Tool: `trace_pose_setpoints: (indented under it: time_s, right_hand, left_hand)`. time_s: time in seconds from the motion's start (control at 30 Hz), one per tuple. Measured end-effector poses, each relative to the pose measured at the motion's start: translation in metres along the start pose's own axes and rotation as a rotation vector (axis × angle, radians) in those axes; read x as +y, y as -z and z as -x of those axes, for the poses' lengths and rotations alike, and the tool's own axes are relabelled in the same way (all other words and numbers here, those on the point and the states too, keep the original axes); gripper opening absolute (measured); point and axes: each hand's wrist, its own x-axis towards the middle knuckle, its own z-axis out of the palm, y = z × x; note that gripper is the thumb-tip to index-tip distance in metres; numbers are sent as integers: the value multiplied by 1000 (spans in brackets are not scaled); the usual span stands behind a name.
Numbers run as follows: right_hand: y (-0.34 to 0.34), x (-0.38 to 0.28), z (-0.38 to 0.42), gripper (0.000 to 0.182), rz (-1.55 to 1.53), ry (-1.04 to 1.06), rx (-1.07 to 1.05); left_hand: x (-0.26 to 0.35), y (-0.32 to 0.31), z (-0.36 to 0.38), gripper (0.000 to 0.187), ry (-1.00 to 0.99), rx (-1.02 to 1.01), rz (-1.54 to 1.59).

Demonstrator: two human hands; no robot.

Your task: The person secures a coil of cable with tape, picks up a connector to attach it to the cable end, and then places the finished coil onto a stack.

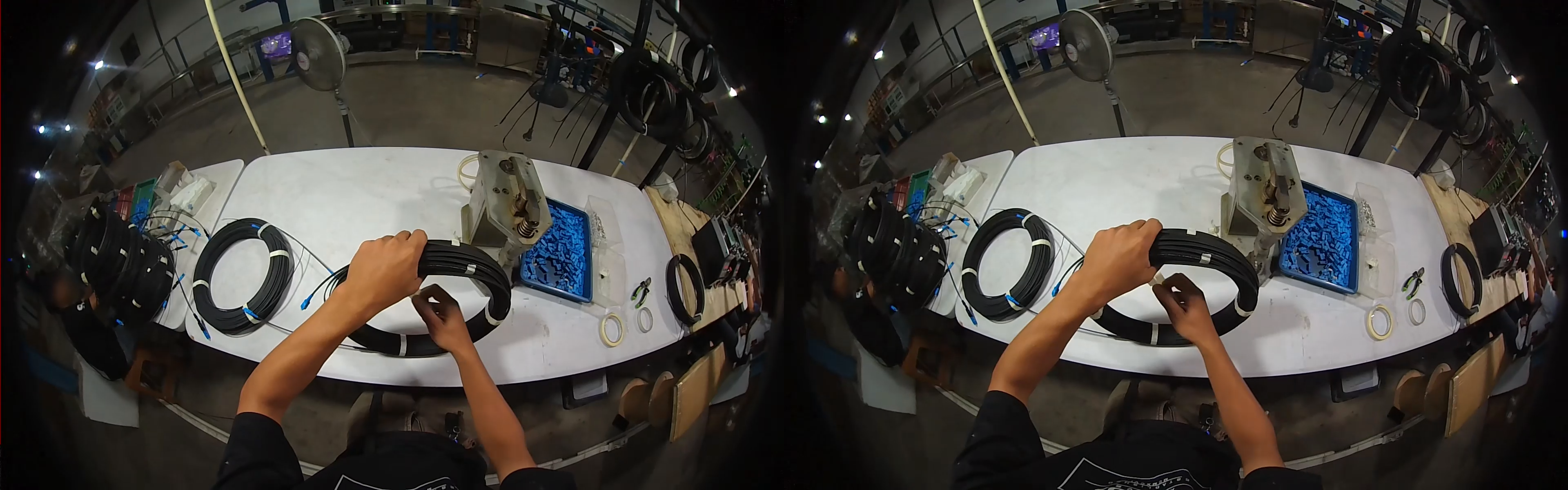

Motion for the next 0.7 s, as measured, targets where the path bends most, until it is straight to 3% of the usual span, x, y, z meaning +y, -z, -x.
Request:
trace_pose_setpoints:
  time_s: [0.07, 0.1, 0.13, 0.23, 0.47, 0.7]
  right_hand:
    - [11, -31, 15, 22, -298, -61, 82]
    - [10, -48, 20, 22, -472, 18, 169]
    - [10, -60, 23, 22, -474, 16, 175]
    - [11, -82, 20, 25, -813, -32, 460]
    - [11, -103, 13, 28, -963, -196, 497]
    - [15, -92, 23, 19, -877, -129, 397]
  left_hand:
    - [2, 0, 1, 23, -7, 40, 0]
    - [2, -1, 2, 23, -12, 35, -2]
    - [3, -3, 2, 26, -30, 75, -21]
    - [4, -2, 1, 30, -45, 80, -34]
    - [10, 5, 3, 36, -47, 4, -4]
    - [14, 8, 3, 41, -70, -10, 14]
